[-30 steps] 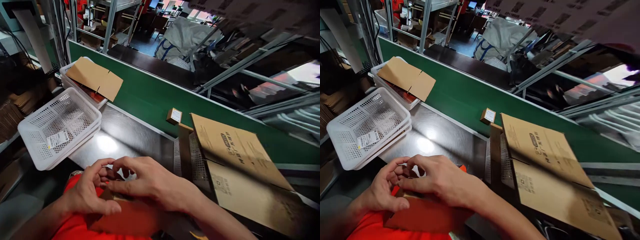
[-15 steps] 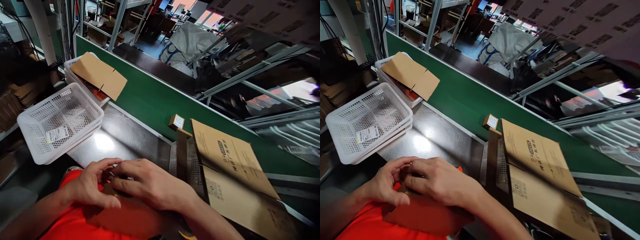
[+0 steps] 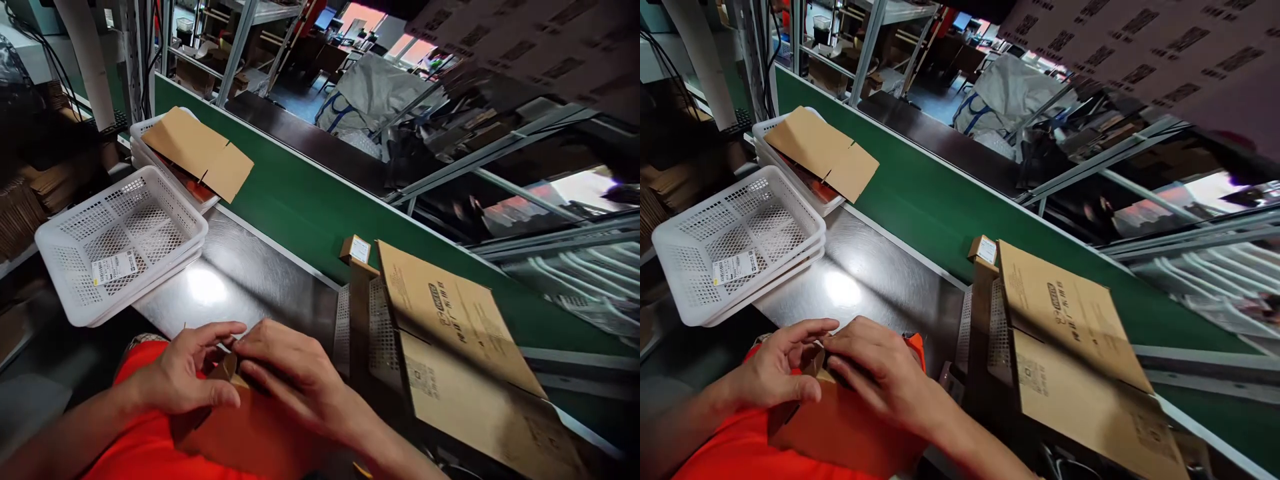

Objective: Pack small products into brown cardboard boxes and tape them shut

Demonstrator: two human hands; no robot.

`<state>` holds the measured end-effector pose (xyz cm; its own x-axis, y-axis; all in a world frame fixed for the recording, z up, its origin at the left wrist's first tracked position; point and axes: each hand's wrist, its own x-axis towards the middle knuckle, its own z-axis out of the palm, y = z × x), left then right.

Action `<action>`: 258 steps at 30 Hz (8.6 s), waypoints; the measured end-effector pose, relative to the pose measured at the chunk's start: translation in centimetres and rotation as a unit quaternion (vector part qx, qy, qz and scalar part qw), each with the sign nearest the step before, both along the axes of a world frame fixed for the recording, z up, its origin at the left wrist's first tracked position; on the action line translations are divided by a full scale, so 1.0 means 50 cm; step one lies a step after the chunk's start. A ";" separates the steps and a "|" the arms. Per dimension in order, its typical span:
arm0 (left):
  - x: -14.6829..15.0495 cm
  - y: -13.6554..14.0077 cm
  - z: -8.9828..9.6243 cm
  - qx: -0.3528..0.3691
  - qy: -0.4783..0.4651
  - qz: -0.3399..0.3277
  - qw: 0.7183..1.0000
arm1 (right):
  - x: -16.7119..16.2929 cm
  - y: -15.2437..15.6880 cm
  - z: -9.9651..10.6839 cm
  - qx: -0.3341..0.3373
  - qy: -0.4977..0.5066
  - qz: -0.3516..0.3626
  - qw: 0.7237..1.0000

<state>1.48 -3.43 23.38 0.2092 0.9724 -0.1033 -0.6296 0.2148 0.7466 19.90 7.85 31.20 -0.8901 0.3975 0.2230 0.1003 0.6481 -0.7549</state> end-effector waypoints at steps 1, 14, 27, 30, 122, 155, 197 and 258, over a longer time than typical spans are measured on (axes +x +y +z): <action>0.001 0.000 0.003 0.002 -0.007 -0.005 1.000 | 0.000 -0.004 0.000 -0.041 0.000 -0.016 0.999; 0.024 0.002 0.012 -0.014 -0.031 -0.019 0.999 | -0.025 -0.024 0.040 -0.285 -0.130 -0.135 0.940; 0.023 -0.005 0.028 -0.073 0.085 -0.007 0.994 | -0.036 0.006 0.038 -0.464 -0.194 -0.136 0.853; 0.020 -0.003 0.034 -0.083 0.091 -0.011 0.992 | -0.042 0.016 0.033 -0.502 -0.197 -0.148 0.829; 0.030 0.045 0.002 -0.014 0.192 -0.101 0.976 | 0.087 -0.079 0.000 -0.001 -0.008 -0.135 0.991; -0.036 0.047 -0.043 -0.017 0.289 0.010 0.957 | 0.198 -0.048 -0.018 0.125 0.126 -0.337 0.925; -0.010 0.106 0.000 0.008 0.095 -0.127 0.987 | 0.185 -0.116 -0.260 -0.319 0.359 -0.310 0.820; 0.051 0.070 0.075 0.103 0.241 -0.096 0.960 | 0.083 0.008 0.051 0.119 0.064 0.014 0.991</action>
<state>4.03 0.07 27.13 0.3631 0.9308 -0.0427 -0.1629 0.1085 0.9807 24.06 8.26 33.75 -0.8583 0.2967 0.4186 -0.0059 0.8101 -0.5862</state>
